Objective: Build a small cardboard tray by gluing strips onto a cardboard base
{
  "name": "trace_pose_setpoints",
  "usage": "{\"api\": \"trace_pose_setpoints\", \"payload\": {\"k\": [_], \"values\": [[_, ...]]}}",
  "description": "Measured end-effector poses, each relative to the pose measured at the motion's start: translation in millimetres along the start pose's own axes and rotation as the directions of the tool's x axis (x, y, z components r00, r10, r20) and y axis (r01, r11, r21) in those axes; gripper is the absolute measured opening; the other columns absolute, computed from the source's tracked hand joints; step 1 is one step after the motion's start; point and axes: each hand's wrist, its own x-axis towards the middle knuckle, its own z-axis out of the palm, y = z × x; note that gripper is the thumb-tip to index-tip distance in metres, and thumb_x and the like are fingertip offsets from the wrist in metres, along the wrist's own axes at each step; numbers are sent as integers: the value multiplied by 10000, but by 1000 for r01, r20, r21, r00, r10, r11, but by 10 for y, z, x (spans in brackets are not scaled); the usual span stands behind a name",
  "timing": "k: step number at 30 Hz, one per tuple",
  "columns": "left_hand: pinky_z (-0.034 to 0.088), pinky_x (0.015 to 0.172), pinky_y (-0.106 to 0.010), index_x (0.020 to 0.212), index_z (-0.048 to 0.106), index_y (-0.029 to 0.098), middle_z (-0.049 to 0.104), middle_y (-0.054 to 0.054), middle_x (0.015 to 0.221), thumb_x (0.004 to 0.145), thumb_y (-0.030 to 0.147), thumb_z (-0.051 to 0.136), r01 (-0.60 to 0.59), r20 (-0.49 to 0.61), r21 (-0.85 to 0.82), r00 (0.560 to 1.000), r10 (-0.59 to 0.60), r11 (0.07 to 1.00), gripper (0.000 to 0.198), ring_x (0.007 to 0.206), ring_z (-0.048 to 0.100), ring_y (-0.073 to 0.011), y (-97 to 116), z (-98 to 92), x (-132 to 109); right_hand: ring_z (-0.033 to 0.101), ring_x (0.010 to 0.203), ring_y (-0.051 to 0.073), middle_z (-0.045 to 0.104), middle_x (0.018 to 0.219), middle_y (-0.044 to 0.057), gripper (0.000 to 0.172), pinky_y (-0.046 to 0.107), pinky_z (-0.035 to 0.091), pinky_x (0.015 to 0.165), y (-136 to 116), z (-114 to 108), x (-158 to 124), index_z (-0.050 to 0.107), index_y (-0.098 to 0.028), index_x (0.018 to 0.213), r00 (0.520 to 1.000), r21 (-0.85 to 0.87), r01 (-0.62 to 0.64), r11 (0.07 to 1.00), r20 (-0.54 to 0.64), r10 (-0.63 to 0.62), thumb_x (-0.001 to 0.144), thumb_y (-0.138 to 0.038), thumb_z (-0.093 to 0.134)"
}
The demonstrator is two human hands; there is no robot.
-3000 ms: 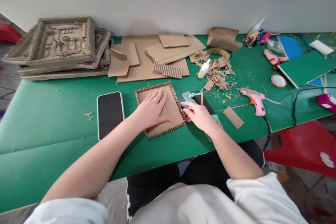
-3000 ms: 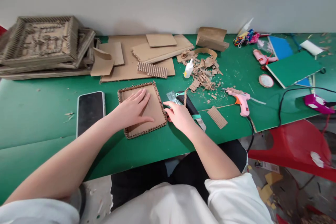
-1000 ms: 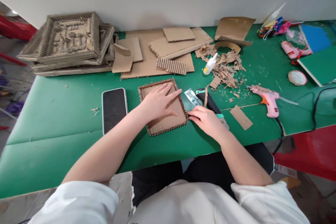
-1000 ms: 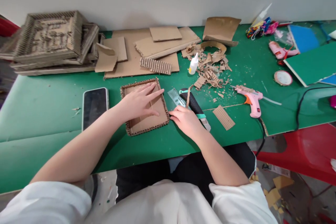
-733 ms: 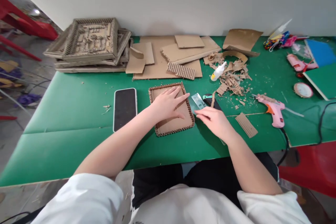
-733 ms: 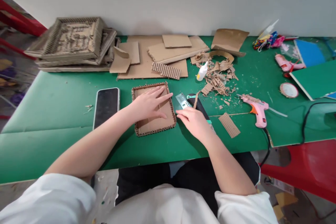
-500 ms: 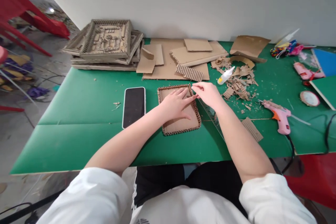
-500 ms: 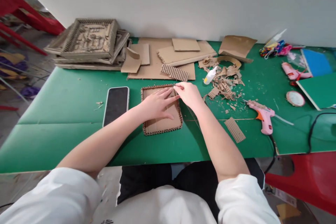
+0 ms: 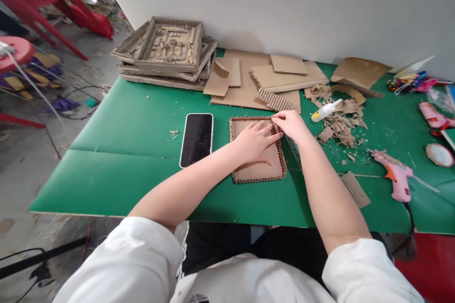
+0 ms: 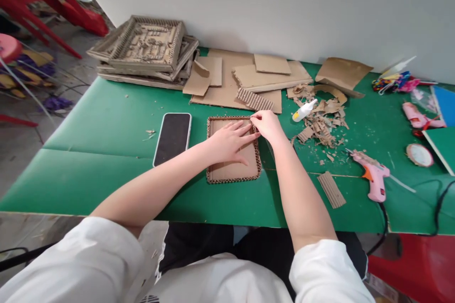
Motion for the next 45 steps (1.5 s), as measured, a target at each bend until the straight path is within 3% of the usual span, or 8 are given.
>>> {"api": "trace_pose_setpoints", "payload": {"k": [34,41,45], "values": [[234,1083,-496,1480,238,207,282,-180,1518,752,634,610,-3,39,-25,999,4,1000,923,1387,233,-397,3,-12,17,609,729,167,706,795,68,232,271,448,703,14,78,0,712,-141,809,999,26,25,999,-30,-24,786,-208,492],[245,1068,-523,1480,239,201,301,-204,1503,744,645,610,-19,25,-31,999,20,999,936,1381,242,-411,-3,-16,14,526,583,151,611,581,26,302,269,395,591,17,38,8,642,-153,634,1000,19,6,1000,-1,-6,818,-310,460],[230,1079,-519,1488,207,215,275,-208,1514,753,649,599,-23,25,-21,999,23,1000,939,1392,227,-403,-2,-1,7,544,560,146,619,574,19,315,256,388,542,52,25,23,647,-157,678,1000,49,-5,999,20,4,828,-362,460]]}}
